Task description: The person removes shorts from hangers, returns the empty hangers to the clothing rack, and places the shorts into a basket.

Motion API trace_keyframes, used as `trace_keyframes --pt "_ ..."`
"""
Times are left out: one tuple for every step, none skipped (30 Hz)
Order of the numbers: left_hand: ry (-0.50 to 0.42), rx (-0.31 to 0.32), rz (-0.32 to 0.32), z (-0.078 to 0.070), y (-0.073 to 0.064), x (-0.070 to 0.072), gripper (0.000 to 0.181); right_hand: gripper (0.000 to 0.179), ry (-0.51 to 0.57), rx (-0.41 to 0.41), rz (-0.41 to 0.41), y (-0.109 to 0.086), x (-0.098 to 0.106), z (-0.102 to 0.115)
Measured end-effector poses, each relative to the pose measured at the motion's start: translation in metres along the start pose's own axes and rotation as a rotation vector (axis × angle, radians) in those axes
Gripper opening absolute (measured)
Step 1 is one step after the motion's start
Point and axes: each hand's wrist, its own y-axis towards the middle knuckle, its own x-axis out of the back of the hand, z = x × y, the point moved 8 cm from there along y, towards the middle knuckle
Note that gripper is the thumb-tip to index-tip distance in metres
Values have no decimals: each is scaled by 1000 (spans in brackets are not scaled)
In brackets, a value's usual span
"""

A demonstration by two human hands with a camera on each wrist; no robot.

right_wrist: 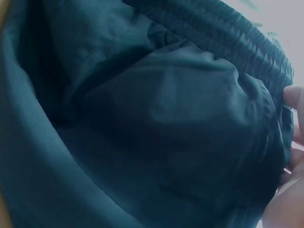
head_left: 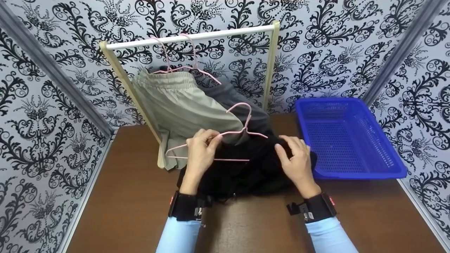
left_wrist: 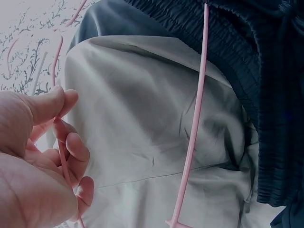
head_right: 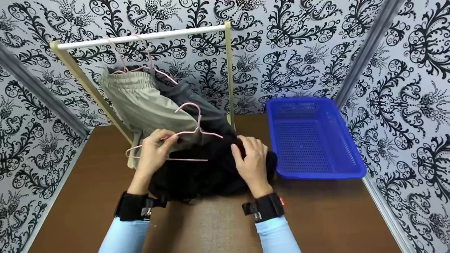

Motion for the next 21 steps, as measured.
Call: trace_keyframes --pt "-3 -1 0 0 0 0 8 28 -3 1 -8 -1 0 1" --pt "-5 -2 0 -1 0 0 8 31 -6 1 -16 -2 -1 1" --pt "-9 -5 -1 -2 0 0 8 35 -11 2 -24 -2 -1 3" --pt "-11 -4 -2 -2 0 0 9 38 -18 2 -33 -4 -1 3" --pt "-11 -5 -6 -2 -1 0 9 41 -26 2 -40 -5 -2 4" --pt "-12 -6 -9 -2 -1 0 9 44 -37 3 -47 -6 -3 5" --pt "-15 -8 -14 -2 -1 -1 9 47 -47 2 -56 -7 -3 5" --pt "-19 -10 -16 -3 -1 -2 10 50 -59 -1 -63 -7 -2 5" --pt "-21 -12 -18 -3 -1 -3 10 52 -69 -4 -71 -8 -2 5" --pt "-18 -8 -19 -2 -2 -3 10 55 -80 -10 -76 -9 -3 5" --pt "-18 -6 -20 -1 -3 -4 10 57 -92 -16 -79 -9 -5 5" --pt "-19 -3 -20 -1 -3 -4 9 60 -107 -22 -81 -10 -6 6" --pt "-20 0 -20 0 -4 -4 9 63 -121 -31 -80 -11 -7 6" --pt "-21 3 -20 0 -4 -4 9 66 -138 -40 -80 -11 -8 6" --pt "-21 6 -21 1 -5 -4 9 69 -156 -51 -77 -12 -10 6" --pt "-23 10 -22 0 -5 -4 9 72 -176 -65 -72 -12 -11 6" --pt "-28 12 -23 0 -6 -4 9 75 -194 -79 -66 -13 -13 5" --pt "-31 13 -24 0 -6 -4 9 78 -212 -96 -60 -13 -14 5" --pt "-36 14 -22 0 -6 -5 9 81 -228 -113 -56 -14 -16 4" --pt "-37 15 -20 1 -7 -5 8 84 -245 -129 -53 -14 -17 3" --pt "-42 18 -17 0 -7 -6 8 86 -258 -145 -50 -14 -18 2"
